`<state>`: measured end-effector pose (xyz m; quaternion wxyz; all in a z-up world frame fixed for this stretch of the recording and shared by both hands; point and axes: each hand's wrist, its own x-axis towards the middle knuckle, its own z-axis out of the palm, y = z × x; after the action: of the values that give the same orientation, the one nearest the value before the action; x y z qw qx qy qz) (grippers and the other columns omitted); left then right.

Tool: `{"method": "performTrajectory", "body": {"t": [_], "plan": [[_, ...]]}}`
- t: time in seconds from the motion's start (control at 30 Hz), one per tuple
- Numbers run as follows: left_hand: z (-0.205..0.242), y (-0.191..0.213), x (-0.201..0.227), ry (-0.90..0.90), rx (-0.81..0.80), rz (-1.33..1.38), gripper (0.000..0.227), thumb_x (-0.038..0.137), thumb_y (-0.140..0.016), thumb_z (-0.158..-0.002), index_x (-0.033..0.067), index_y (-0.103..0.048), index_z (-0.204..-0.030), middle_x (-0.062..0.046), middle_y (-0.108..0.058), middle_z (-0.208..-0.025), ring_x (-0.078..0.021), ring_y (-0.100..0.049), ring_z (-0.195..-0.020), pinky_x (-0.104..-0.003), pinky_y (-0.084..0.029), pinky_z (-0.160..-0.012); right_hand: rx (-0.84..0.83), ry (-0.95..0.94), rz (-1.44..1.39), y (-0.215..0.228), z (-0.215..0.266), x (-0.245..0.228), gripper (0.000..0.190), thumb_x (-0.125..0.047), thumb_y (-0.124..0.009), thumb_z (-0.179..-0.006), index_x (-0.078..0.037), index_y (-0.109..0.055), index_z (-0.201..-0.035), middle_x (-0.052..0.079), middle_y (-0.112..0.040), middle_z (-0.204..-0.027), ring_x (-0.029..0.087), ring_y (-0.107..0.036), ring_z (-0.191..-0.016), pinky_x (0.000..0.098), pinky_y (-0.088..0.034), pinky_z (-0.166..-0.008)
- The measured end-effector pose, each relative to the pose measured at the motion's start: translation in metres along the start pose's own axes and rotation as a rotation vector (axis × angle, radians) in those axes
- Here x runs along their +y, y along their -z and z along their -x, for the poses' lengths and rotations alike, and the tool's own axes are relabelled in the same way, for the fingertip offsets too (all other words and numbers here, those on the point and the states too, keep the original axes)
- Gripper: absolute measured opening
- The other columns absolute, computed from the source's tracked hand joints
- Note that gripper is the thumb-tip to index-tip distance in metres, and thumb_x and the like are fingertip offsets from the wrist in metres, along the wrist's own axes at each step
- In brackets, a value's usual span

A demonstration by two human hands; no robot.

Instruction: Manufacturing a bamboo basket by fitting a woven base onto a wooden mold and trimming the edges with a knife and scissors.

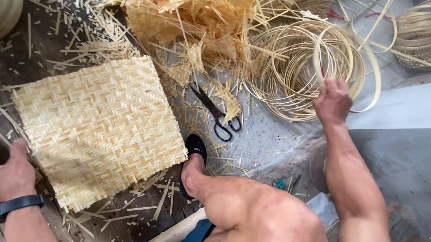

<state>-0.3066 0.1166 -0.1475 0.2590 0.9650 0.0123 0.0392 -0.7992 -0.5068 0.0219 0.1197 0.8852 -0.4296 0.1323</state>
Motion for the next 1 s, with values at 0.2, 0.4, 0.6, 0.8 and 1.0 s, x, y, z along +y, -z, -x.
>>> {"method": "performTrajectory", "body": {"t": [0.2,0.4,0.6,0.8,1.0], "plan": [[0.022,0.086,0.176,-0.443,-0.192,0.713,0.038,0.03,-0.07,-0.111,-0.0049,-0.064,-0.125,-0.014,-0.066,-0.106,-0.0244,-0.062,-0.092,-0.034,-0.055,-0.085,0.141,0.626,-0.377,0.153,-0.023,-0.177,0.009,-0.005,-0.068,-0.103,-0.004,-0.073,-0.11,0.012,-0.068,-0.093,0.025,-0.066,-0.084,0.0376,-0.056,-0.072],[0.026,0.131,0.255,0.378,-0.718,1.858,0.044,0.046,-0.053,-0.103,0.0062,-0.067,-0.117,0.001,-0.054,-0.074,-0.0104,-0.045,-0.061,-0.026,-0.036,-0.052,-0.167,1.323,-0.47,0.215,-0.02,-0.327,0.02,-0.009,-0.074,-0.084,-0.009,-0.073,-0.104,0.006,-0.059,-0.083,0.024,-0.063,-0.08,0.0393,-0.053,-0.071],[0.008,0.142,0.18,0.493,-0.636,1.58,0.034,0.042,-0.059,-0.106,0.0095,-0.066,-0.107,0.009,-0.042,-0.061,-0.0038,-0.033,-0.051,-0.022,-0.026,-0.046,0.432,1.012,-0.422,0.216,-0.076,-0.372,0.038,-0.025,-0.069,-0.091,0.0,-0.064,-0.119,0.016,-0.062,-0.109,0.032,-0.062,-0.099,0.0405,-0.056,-0.086],[0.013,0.139,0.168,0.595,-0.779,1.48,0.035,0.042,-0.061,-0.103,0.0075,-0.066,-0.094,0.009,-0.045,-0.058,-0.0033,-0.035,-0.047,-0.019,-0.027,-0.042,-0.971,-0.054,-1.515,0.126,-0.075,-0.379,0.054,-0.05,-0.057,-0.097,0.001,-0.07,-0.11,0.004,-0.062,-0.075,0.014,-0.06,-0.062,0.0264,-0.054,-0.053],[0.006,0.083,0.12,0.673,-0.876,1.64,0.035,0.037,-0.063,-0.102,0.0114,-0.056,-0.079,0.007,-0.045,-0.056,-0.0046,-0.038,-0.046,-0.02,-0.027,-0.038,-1.051,-0.279,-1.773,0.056,-0.052,-0.368,0.046,-0.047,-0.064,-0.103,-0.002,-0.061,-0.094,-0.009,-0.033,-0.054,0.004,-0.032,-0.042,0.0233,-0.025,-0.038]]}}
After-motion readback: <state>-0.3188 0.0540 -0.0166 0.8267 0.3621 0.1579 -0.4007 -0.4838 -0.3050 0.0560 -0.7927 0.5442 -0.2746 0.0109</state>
